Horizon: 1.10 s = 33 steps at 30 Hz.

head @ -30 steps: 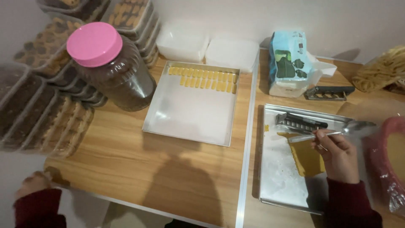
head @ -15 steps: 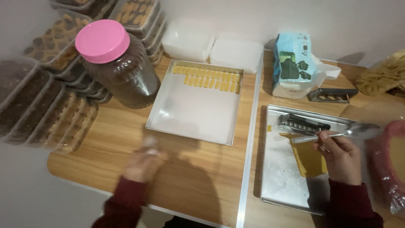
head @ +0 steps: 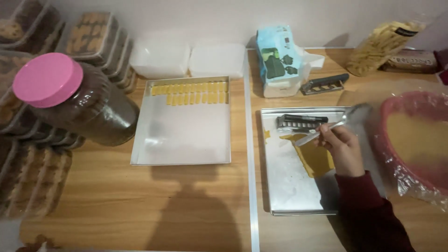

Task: Shaping small pieces of dough using a mold and a spoon and arranging them on a baking tray.

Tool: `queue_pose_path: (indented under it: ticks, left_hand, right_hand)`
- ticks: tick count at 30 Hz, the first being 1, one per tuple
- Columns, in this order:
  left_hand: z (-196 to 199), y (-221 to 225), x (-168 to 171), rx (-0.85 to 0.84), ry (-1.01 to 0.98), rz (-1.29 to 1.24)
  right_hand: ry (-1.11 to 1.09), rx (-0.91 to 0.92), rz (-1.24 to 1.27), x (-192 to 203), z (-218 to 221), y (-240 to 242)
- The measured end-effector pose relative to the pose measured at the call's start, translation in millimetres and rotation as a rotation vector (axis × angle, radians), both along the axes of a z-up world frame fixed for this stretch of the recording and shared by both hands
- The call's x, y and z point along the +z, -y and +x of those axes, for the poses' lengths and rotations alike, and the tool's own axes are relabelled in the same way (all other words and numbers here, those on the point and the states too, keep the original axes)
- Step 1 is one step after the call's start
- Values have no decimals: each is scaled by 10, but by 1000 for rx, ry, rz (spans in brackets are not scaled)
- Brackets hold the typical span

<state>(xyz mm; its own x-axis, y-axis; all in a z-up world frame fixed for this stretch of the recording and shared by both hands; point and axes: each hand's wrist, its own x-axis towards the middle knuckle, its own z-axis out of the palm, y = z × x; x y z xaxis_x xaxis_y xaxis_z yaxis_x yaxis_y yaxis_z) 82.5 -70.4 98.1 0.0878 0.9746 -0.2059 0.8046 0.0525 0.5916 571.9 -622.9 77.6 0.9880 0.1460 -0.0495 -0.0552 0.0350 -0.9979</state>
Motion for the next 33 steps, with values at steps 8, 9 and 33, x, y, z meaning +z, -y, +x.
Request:
queue_pose_path:
  ticks: [8, 9, 33]
  left_hand:
    - [399, 310, -43, -339, 16, 402]
    - [495, 349, -29, -412, 22, 485]
    - [3578, 5055, 903, -2276, 828, -287]
  right_hand:
    - [-24, -51, 58, -161, 64, 23]
    - [-33, -10, 96, -169, 65, 37]
    - [29, 95, 179, -111, 8, -148]
